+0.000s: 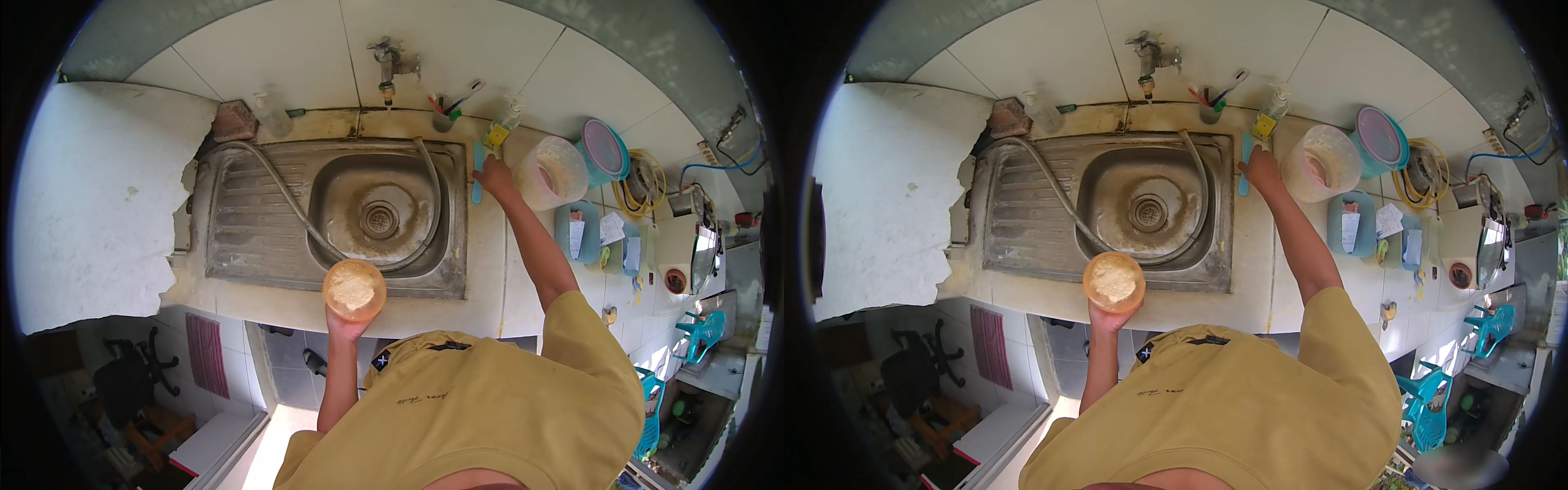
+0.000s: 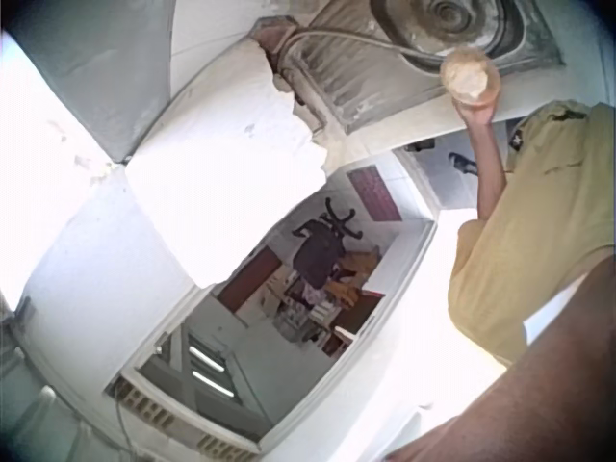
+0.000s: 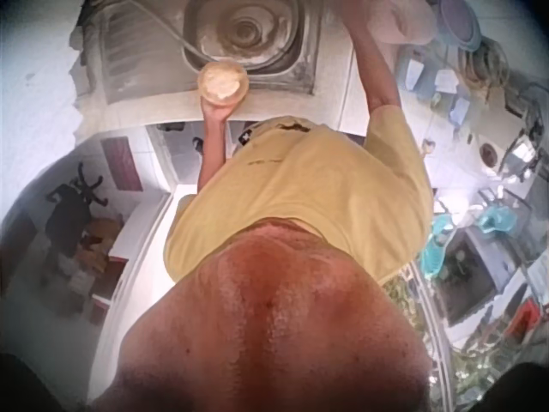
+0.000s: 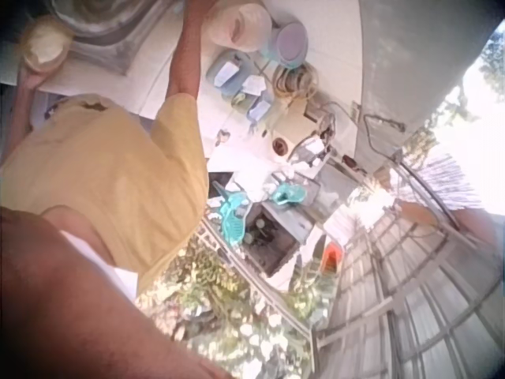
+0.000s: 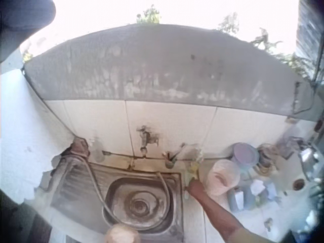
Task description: The person scoops a yellow paste from a small bowl onto a countertop, then rinses the bowl under a tap. They add a white powder from a larger container into the bowl, rinse the bowl again, and mix the contents with a blue spatula. The person briefly walks into an adjacent room, picks up a small container, returns to the kitchen, and continues mixing the paste.
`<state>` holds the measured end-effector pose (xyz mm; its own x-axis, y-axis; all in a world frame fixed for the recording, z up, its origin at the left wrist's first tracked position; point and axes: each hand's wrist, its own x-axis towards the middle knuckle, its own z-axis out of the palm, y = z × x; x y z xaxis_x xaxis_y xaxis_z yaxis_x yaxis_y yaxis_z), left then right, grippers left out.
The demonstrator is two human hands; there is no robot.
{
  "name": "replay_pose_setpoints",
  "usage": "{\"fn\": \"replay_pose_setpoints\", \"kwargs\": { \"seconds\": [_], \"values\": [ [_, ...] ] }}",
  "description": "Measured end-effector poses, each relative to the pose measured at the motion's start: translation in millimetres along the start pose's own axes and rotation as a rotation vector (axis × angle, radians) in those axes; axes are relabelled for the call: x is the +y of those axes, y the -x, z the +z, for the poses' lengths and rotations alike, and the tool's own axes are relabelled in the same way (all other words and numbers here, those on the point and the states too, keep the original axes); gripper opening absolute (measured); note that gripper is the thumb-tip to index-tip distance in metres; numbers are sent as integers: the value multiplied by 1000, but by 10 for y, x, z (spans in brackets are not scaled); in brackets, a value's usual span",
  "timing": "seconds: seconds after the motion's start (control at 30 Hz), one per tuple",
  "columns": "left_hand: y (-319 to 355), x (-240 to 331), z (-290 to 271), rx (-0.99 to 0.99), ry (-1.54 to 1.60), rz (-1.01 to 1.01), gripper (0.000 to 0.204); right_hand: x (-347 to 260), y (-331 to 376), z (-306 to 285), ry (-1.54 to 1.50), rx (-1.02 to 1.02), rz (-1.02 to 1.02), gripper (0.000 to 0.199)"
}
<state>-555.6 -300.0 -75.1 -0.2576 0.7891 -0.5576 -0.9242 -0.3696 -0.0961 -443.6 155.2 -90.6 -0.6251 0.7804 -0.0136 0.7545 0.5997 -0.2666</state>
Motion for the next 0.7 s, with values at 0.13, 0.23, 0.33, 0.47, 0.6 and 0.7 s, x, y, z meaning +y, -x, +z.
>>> {"fn": "replay_pose_setpoints", "kwargs": {
  "seconds": [0.13, 0.23, 0.33, 0.47, 0.6, 0.7],
  "values": [
    [-106, -20, 140, 4, -84, 8, 56, 36, 66, 197, 10, 32, 84, 49],
    [-103, -54, 158, 38, -55, 13, 55, -73, 140, 158, -26, -40, 150, 48],
    [-55, -107, 190, -33, -30, 17, 54, -410, 351, -24, -439, -161, 230, 40],
    [-65, -115, 134, -31, 15, -9, 53, -1022, 358, -317, -769, -331, 109, 24],
    [-69, -70, 155, -13, -9, 5, 52, -1453, -155, 28, -1187, -267, -148, 22],
    [-5, -43, 254, 8, 8, 66, 52, -1764, -494, -61, -1030, -445, -11, 23]
  ]
}}
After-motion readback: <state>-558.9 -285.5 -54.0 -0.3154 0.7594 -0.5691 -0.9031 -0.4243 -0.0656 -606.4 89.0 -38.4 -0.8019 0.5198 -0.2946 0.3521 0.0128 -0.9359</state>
